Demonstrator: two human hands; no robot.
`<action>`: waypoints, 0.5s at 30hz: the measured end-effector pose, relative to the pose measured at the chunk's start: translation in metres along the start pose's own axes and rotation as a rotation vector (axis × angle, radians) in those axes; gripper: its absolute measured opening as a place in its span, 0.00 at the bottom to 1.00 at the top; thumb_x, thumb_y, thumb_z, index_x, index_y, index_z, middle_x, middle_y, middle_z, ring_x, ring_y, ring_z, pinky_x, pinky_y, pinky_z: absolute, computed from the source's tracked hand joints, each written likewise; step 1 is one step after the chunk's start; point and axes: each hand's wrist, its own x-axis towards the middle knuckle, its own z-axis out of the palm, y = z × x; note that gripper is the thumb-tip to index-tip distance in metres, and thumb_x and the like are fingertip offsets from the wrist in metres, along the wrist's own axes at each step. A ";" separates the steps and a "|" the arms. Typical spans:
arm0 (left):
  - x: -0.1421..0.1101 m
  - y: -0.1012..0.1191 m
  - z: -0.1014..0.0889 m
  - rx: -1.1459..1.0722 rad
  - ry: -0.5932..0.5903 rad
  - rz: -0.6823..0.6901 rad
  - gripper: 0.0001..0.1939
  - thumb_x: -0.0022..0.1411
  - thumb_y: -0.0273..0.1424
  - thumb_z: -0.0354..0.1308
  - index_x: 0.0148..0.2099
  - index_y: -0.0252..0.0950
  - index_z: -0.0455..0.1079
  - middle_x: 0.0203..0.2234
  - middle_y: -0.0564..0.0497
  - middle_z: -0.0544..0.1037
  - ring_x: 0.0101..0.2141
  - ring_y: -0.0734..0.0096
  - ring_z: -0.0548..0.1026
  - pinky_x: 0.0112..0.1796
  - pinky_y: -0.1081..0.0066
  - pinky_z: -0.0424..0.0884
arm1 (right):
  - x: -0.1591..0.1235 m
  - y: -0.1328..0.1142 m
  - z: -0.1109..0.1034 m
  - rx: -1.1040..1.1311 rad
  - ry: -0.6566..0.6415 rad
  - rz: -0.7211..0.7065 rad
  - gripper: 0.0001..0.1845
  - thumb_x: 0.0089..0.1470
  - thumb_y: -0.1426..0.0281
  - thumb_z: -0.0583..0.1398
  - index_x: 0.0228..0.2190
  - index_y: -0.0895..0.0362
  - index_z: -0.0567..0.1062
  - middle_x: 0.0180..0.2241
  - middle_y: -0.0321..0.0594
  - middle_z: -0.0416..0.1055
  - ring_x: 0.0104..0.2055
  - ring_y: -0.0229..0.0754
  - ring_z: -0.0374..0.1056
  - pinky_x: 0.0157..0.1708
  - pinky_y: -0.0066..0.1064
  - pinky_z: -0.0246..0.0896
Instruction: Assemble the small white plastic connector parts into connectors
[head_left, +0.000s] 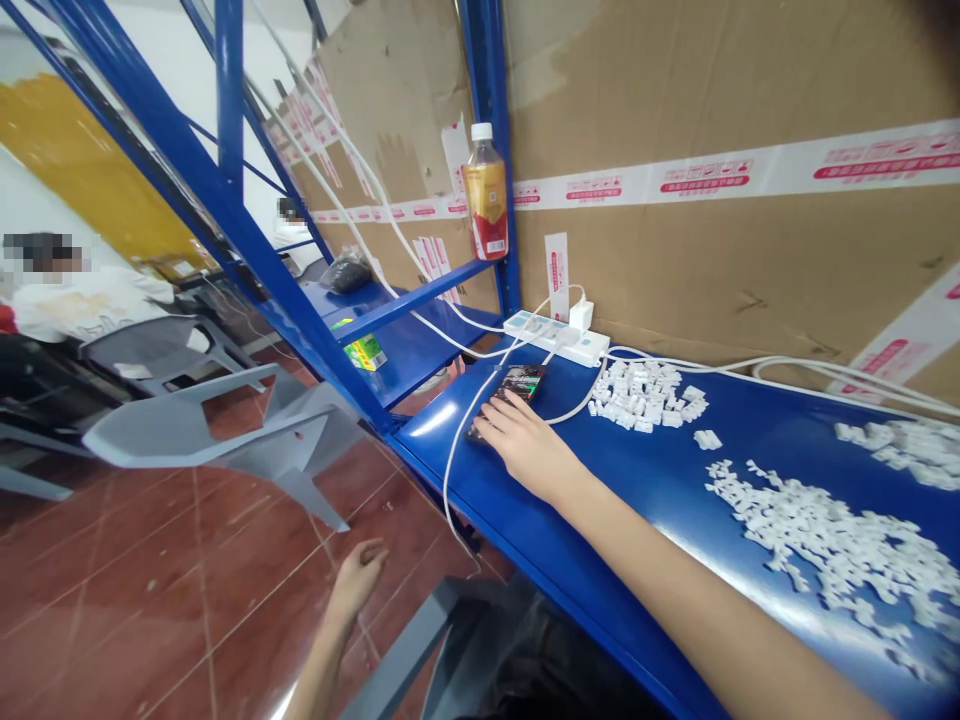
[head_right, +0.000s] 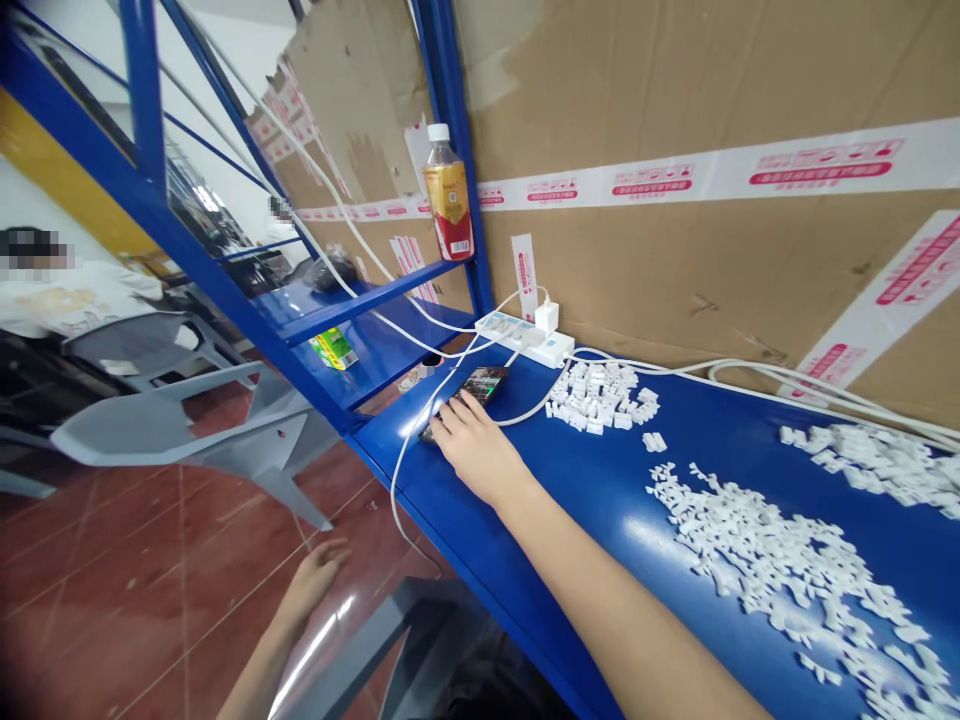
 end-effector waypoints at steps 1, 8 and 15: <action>-0.006 0.003 0.008 -0.011 -0.108 0.014 0.17 0.73 0.36 0.62 0.58 0.34 0.72 0.53 0.43 0.77 0.48 0.59 0.79 0.47 0.55 0.80 | 0.000 0.000 0.000 0.003 0.000 -0.002 0.19 0.67 0.65 0.65 0.56 0.57 0.74 0.60 0.47 0.69 0.62 0.54 0.67 0.60 0.55 0.66; -0.054 0.018 0.097 -0.184 -0.408 0.066 0.16 0.72 0.36 0.62 0.57 0.34 0.73 0.53 0.44 0.78 0.50 0.57 0.79 0.50 0.53 0.79 | 0.000 0.000 0.000 0.030 -0.025 0.003 0.20 0.67 0.65 0.65 0.57 0.57 0.73 0.61 0.48 0.68 0.63 0.55 0.66 0.61 0.57 0.65; -0.063 0.041 0.023 -0.390 -0.192 -0.082 0.25 0.67 0.49 0.64 0.54 0.33 0.70 0.37 0.46 0.83 0.38 0.58 0.84 0.46 0.55 0.81 | 0.001 0.000 0.000 0.105 -0.066 0.041 0.21 0.67 0.65 0.65 0.58 0.57 0.73 0.62 0.48 0.68 0.63 0.55 0.66 0.62 0.57 0.64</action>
